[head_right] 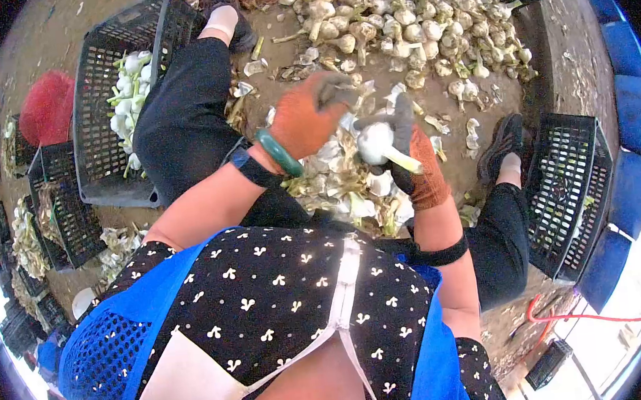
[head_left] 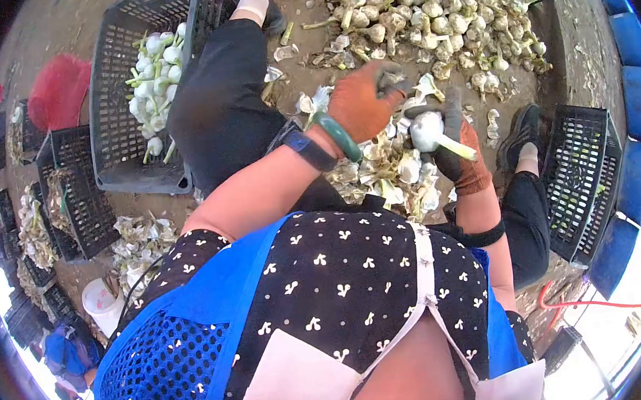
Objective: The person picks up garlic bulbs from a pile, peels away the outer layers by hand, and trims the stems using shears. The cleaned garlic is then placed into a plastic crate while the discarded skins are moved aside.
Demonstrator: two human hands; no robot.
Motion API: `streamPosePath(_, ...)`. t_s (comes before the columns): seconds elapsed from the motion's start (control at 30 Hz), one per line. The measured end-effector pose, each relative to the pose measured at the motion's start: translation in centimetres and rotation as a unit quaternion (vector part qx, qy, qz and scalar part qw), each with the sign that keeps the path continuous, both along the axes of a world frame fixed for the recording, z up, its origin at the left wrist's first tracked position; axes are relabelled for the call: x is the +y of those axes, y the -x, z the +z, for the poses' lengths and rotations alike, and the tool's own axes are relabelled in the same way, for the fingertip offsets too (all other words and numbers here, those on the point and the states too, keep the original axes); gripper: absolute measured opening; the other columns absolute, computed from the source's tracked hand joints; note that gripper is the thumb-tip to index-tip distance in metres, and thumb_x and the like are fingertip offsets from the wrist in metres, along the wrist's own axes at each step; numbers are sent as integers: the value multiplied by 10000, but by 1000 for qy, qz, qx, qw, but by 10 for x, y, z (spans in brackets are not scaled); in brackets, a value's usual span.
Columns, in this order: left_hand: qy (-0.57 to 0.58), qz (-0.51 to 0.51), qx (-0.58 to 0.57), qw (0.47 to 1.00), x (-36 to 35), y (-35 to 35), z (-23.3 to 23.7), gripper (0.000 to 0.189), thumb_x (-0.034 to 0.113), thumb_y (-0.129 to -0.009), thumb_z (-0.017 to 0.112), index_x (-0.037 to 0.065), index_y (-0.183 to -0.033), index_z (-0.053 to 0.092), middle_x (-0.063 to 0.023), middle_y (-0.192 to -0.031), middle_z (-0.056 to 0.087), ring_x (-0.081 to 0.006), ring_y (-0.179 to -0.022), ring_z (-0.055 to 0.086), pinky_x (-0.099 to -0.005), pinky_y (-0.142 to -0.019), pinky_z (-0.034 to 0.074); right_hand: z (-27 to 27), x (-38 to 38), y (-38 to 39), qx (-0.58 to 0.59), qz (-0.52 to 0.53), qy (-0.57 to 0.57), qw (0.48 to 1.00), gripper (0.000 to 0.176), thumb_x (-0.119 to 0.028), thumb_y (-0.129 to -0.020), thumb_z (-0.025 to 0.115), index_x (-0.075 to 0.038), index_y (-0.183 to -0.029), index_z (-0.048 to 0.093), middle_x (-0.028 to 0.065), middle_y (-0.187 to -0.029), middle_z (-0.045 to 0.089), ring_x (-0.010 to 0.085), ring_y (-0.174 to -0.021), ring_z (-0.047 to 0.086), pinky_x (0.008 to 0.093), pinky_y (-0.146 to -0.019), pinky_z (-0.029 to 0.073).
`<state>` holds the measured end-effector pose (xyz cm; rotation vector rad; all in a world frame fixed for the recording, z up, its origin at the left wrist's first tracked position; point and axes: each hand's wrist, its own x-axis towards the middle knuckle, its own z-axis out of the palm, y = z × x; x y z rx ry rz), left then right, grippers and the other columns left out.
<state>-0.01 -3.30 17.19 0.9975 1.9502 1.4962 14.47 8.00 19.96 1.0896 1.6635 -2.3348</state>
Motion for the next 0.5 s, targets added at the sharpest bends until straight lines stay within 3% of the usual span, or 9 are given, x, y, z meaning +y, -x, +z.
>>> streamPosePath(0.03, -1, -2, 1, 1000, -1, 0, 0, 316, 236, -782, 629, 42, -1022, 562, -172, -913, 631, -265, -822, 628, -324, -723, 481, -2, 0, -1, 1, -2, -1, 1000, 266, -249, -825, 579, -16, -952, 596, 40, -760, 620, 120, -664, 572, 241, -598, 470)
streamPosePath(0.1, 63, -51, 2, 997, -9, -5, 13, 291, 257, -781, 637, 56, -988, 601, -156, -882, 642, -235, -809, 632, -310, -724, 477, -20, -4, -6, -6, -52, -185, 981, 258, -200, -839, 550, -8, -1011, 572, 59, -820, 625, 140, -673, 568, 247, -598, 467)
streamPosePath(0.13, 84, -64, 4, 994, -13, -11, 26, 282, 269, -760, 644, 57, -945, 629, -161, -848, 642, -273, -796, 629, -340, -717, 479, -60, 5, -22, 77, 9, -373, 925, 193, -117, -860, 489, -4, -1004, 548, 87, -824, 608, 185, -685, 567, 279, -591, 456)
streamPosePath(0.17, 86, -67, 5, 994, -12, -13, 23, 282, 269, -760, 644, 57, -945, 629, -161, -848, 642, -273, -796, 629, -340, -717, 479, -72, 9, -26, 77, 6, -372, 925, 193, -117, -860, 489, -4, -1004, 548, 87, -824, 608, 185, -685, 567, 279, -591, 456)
streamPosePath(0.23, 132, -90, 189, 969, -11, -20, 16, 307, 275, -739, 641, 60, -958, 626, -173, -854, 634, -323, -789, 614, -380, -704, 478, -91, 12, -33, 74, 63, -554, 827, 124, -80, -847, 468, -6, -929, 525, 114, -809, 574, 229, -703, 554, 337, -600, 444)
streamPosePath(0.27, 99, -105, 171, 975, -11, -19, 16, 292, 259, -729, 623, 48, -931, 617, -177, -825, 625, -353, -769, 594, -418, -685, 471, -109, 15, -36, 42, 34, -623, 780, 92, -94, -842, 473, -6, -835, 499, 124, -732, 533, 258, -678, 537, 369, -620, 434)
streamPosePath(0.4, 76, -104, 231, 964, -12, -19, 10, 268, 220, -724, 614, 46, -927, 585, -167, -807, 606, -355, -754, 587, -424, -670, 468, -100, 24, -36, 13, -6, -500, 866, 156, -122, -851, 464, 1, -924, 527, 145, -781, 564, 253, -699, 547, 365, -652, 443)
streamPosePath(0.47, 93, -134, 250, 955, -14, -21, 12, 253, 182, -719, 603, 59, -935, 554, -149, -814, 587, -356, -755, 580, -435, -659, 463, -38, 17, -22, 113, 133, -325, 930, 231, -149, -857, 475, 10, -1010, 543, 162, -857, 599, 255, -757, 575, 352, -700, 449)
streamPosePath(0.5, 95, -135, 248, 955, -14, -20, 12, 253, 182, -719, 603, 59, -935, 554, -149, -814, 587, -356, -755, 580, -435, -659, 463, -34, 14, -19, 112, 133, -322, 931, 231, -149, -857, 475, 10, -1010, 543, 162, -857, 599, 255, -757, 575, 352, -700, 449)
